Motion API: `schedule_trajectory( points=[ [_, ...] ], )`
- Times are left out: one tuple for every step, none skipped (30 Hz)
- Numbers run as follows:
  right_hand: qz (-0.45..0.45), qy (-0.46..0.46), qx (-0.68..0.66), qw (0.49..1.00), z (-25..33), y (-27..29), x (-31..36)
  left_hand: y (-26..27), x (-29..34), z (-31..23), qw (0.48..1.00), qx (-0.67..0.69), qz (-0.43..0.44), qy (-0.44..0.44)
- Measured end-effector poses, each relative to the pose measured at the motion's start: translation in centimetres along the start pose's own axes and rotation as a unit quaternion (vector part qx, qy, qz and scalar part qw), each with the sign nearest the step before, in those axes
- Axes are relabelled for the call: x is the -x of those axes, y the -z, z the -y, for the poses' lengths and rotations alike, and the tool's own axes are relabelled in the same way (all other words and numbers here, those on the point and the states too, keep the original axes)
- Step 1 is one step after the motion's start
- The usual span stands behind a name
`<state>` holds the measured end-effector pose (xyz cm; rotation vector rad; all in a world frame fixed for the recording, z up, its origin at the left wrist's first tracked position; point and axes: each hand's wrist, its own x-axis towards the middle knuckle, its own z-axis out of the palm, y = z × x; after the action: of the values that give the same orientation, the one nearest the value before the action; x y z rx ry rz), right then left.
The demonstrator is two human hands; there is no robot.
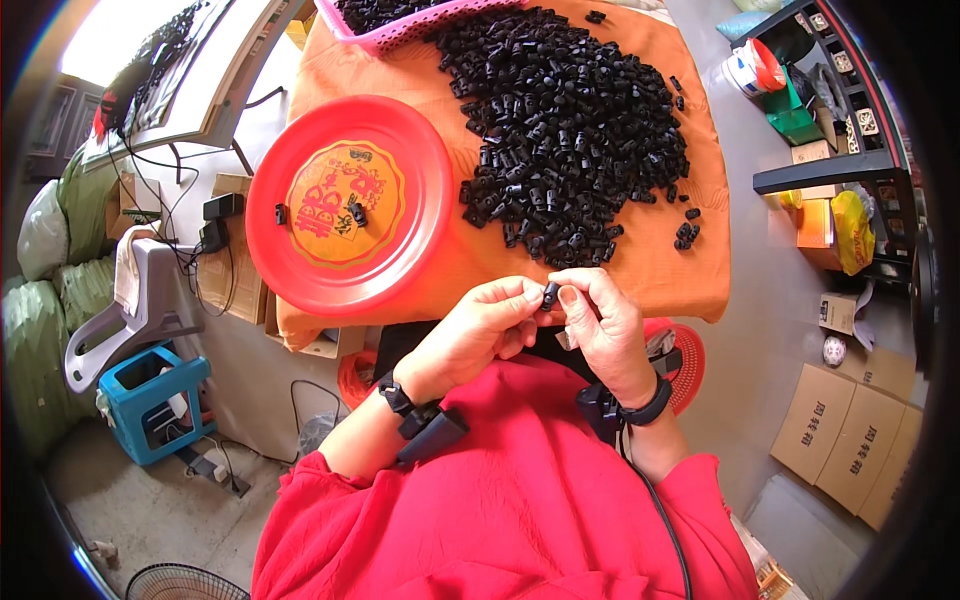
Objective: Sorting and inspecting small black plastic components on a table.
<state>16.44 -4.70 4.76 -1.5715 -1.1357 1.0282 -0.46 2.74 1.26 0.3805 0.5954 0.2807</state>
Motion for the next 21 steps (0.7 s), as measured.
schedule_trajectory(
  points=[
    [0.0,0.0,0.0,1.0,0.01,0.02,0.03,-0.05,0.05,0.09,1.0,-0.013,-0.004,-0.012],
    [-0.002,-0.003,-0.003,1.0,0.02,0.03,0.05,-0.01,0.07,0.15,1.0,-0.013,-0.005,-0.012],
    [-0.003,-0.005,-0.006,1.0,0.03,0.04,0.07,0.05,0.07,0.21,0.999,-0.022,0.006,-0.025],
    [-0.003,-0.006,-0.006,1.0,0.08,0.09,0.08,0.09,0.08,0.27,0.999,-0.031,0.017,-0.038],
    [0.0,-0.004,0.003,1.0,0.17,0.17,0.08,0.04,0.14,0.19,0.999,-0.031,0.017,-0.038],
    [0.002,-0.002,0.013,1.0,0.22,0.21,0.08,-0.08,0.23,0.03,0.999,-0.028,0.007,-0.024],
    [0.002,-0.002,0.012,1.0,0.17,0.2,0.07,-0.14,0.28,-0.07,1.0,-0.025,-0.004,-0.01],
    [0.004,0.008,0.016,1.0,0.13,0.2,0.06,-0.14,0.3,-0.08,1.0,-0.025,-0.004,-0.01],
    [0.005,0.018,0.02,1.0,0.09,0.2,0.06,-0.14,0.32,-0.08,1.0,-0.019,-0.006,-0.007],
    [0.004,0.017,0.02,1.0,0.1,0.16,0.08,-0.13,0.32,-0.09,1.0,-0.013,-0.008,-0.003],
    [0.004,0.014,0.02,1.0,0.13,0.11,0.1,-0.11,0.32,-0.08,1.0,-0.013,-0.008,-0.002],
    [0.004,0.011,0.019,1.0,0.14,0.07,0.11,-0.07,0.32,-0.06,1.0,-0.007,-0.013,0.002],
    [0.005,0.011,0.02,1.0,0.14,0.05,0.18,-0.04,0.34,-0.04,1.0,0.0,-0.017,0.005],
    [0.003,-0.005,-0.001,1.0,0.1,0.02,0.29,0.08,0.34,0.05,1.0,0.001,-0.018,0.005],
    [0.002,-0.022,-0.021,1.0,0.05,-0.01,0.36,0.27,0.32,0.18,1.0,0.004,-0.013,0.009],
    [0.001,-0.023,-0.021,1.0,-0.13,-0.02,0.39,0.37,0.28,0.26,1.0,0.007,-0.008,0.014],
    [0.007,-0.011,-0.015,1.0,-0.36,-0.01,0.43,0.35,0.28,0.23,1.0,0.007,-0.008,0.015],
    [0.012,0.0,-0.01,1.0,-0.49,0.03,0.46,0.26,0.28,0.15,1.0,0.006,0.01,0.01],
    [0.013,0.0,-0.01,1.0,-0.5,0.08,0.46,0.17,0.33,0.08,1.0,0.005,0.028,0.004],
    [0.013,-0.009,-0.012,1.0,-0.5,0.14,0.46,0.0,0.37,0.04,1.0,0.006,0.027,0.003],
    [0.013,-0.019,-0.015,1.0,-0.48,0.19,0.46,-0.22,0.4,0.01,1.0,0.0,0.014,0.006]
  ],
)
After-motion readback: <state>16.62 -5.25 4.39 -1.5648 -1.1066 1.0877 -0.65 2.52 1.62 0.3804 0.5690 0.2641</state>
